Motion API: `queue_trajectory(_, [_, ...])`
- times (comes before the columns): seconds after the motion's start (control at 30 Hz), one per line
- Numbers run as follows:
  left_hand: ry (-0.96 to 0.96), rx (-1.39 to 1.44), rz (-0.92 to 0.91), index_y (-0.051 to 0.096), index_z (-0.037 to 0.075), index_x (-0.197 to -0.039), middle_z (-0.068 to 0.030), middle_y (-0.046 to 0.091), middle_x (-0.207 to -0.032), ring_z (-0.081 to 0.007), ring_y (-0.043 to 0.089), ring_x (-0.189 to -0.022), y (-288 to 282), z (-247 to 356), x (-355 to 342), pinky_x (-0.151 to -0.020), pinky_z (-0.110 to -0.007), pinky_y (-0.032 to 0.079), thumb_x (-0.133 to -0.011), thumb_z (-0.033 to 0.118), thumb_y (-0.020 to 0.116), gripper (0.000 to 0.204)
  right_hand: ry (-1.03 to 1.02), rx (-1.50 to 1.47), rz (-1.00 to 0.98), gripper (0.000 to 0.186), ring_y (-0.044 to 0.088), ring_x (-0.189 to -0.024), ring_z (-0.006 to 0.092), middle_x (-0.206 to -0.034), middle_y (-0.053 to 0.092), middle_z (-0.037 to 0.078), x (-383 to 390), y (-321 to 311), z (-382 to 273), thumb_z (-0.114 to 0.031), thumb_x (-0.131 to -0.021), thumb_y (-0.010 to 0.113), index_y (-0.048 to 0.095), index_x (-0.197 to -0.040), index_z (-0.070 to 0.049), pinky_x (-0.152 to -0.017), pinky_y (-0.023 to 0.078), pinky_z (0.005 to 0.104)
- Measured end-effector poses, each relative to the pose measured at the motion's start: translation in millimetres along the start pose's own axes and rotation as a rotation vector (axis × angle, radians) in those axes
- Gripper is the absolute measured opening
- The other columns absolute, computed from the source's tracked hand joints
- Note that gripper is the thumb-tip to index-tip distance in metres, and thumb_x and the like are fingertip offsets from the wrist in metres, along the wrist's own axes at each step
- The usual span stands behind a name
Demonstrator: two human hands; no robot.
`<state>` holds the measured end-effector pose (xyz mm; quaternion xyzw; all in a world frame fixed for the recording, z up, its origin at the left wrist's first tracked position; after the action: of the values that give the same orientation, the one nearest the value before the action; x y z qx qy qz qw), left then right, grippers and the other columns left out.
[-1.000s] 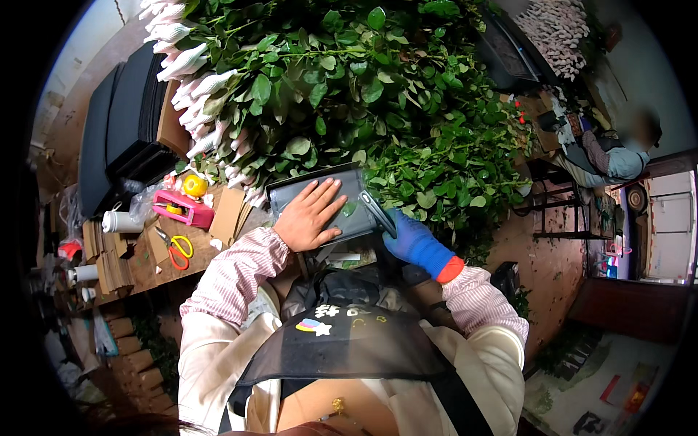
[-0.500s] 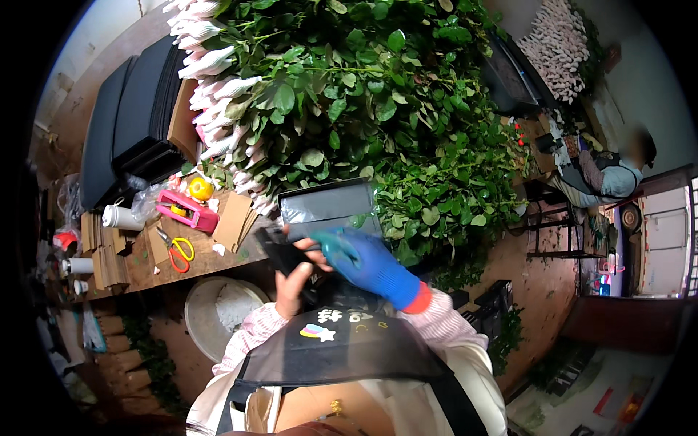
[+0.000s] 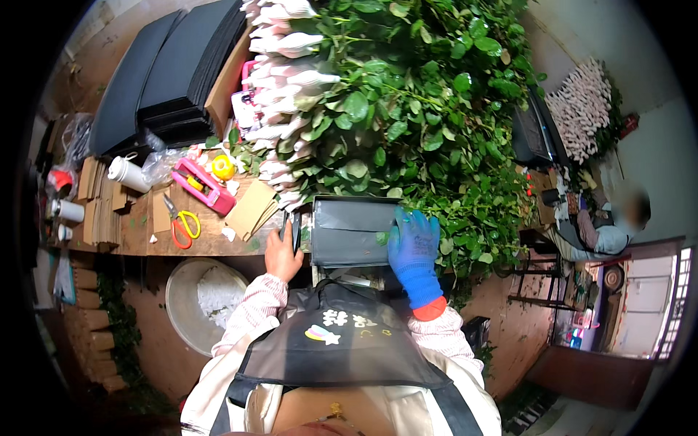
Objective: The person arranges white flowers and green leaves into a black plastic tray. They place the flowers and leaves into the tray, then cover them with a cardboard insert and a black lid. The person repeats this process with another tray.
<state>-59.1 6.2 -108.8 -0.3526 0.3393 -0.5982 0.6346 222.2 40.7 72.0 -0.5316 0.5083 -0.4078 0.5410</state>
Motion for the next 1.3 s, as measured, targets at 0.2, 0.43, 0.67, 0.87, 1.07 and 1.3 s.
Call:
queue_trajectory(0.2, [0.047, -0.084, 0.102, 0.054, 0.007, -0.141, -0.0240, 0.051, -0.129, -0.0415, 0.049, -0.120, -5, -10, -17, -0.098, -0.050, 0.044, -0.081, 0.019, 0.075, 0.065, 0.012, 0.143, 0.024, 0.037, 0.061, -0.112, 0.0352, -0.119, 0.068, 0.012, -12, 40, 56, -0.026, -0.090, 0.059, 0.065, -0.125, -0.016, -0.106, 0.038, 0.0563])
queue_trajectory(0.43, [-0.267, 0.313, 0.679, 0.066, 0.003, -0.113, -0.0137, 0.057, -0.103, -0.0310, 0.054, -0.094, -105, -98, -11, -0.083, -0.040, 0.045, -0.088, 0.022, 0.073, 0.032, 0.013, -0.104, 0.094, 0.046, 0.056, -0.122, 0.0387, -0.128, 0.062, 0.021, 11, 3, 57, -0.023, -0.091, 0.061, 0.060, -0.134, -0.006, -0.111, 0.034, 0.0538])
queue_trajectory(0.67, [-0.611, 0.928, 0.528, 0.072, -0.002, -0.095, -0.0087, 0.071, -0.085, -0.0157, 0.063, -0.077, -81, -210, -92, -0.072, -0.033, 0.050, -0.099, 0.031, 0.064, 0.034, -0.317, -0.316, 0.040, 0.050, 0.053, -0.125, 0.0396, -0.134, 0.058, 0.020, -19, -10, -70, -0.020, -0.089, 0.067, 0.058, -0.136, -0.004, -0.112, 0.035, 0.0533])
queue_trajectory(0.87, [-0.617, 0.822, 0.592, 0.070, 0.001, -0.084, -0.0041, 0.065, -0.076, -0.0134, 0.058, -0.069, -94, -177, -76, -0.067, -0.029, 0.048, -0.101, 0.029, 0.059, 0.034, -0.309, -0.337, 0.053, 0.047, 0.052, -0.127, 0.0392, -0.134, 0.058, 0.019, -5, -21, -74, -0.016, -0.089, 0.067, 0.060, -0.134, -0.006, -0.115, 0.034, 0.0518])
queue_trajectory(1.07, [-0.559, 0.185, 0.468, 0.067, 0.003, -0.085, -0.0229, 0.068, -0.085, -0.0425, 0.066, -0.081, -65, -158, -62, -0.073, -0.052, 0.050, -0.100, 0.031, 0.056, 0.034, -0.280, -0.319, 0.096, 0.044, 0.054, -0.125, 0.0388, -0.130, 0.060, 0.018, -3, -23, -60, -0.016, -0.088, 0.068, 0.063, -0.130, -0.006, -0.114, 0.035, 0.0531])
queue_trajectory(1.3, [-0.315, 0.645, 0.177, 0.066, 0.000, -0.089, -0.0211, 0.067, -0.078, -0.0365, 0.066, -0.071, -88, -73, -33, -0.067, -0.045, 0.050, -0.099, 0.028, 0.057, 0.031, -0.192, -0.350, 0.137, 0.041, 0.056, -0.123, 0.0383, -0.126, 0.064, 0.019, -5, -36, -38, -0.015, -0.089, 0.067, 0.064, -0.129, -0.005, -0.112, 0.037, 0.0525])
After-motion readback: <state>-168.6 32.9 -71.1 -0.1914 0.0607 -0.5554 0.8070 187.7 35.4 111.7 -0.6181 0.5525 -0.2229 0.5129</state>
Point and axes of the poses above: each hand's wrist, its own x-axis away from the middle knuckle, its own y-axis out of the palm, z = x × y, the point moved 5 cm from there along -x, towards the middle knuckle
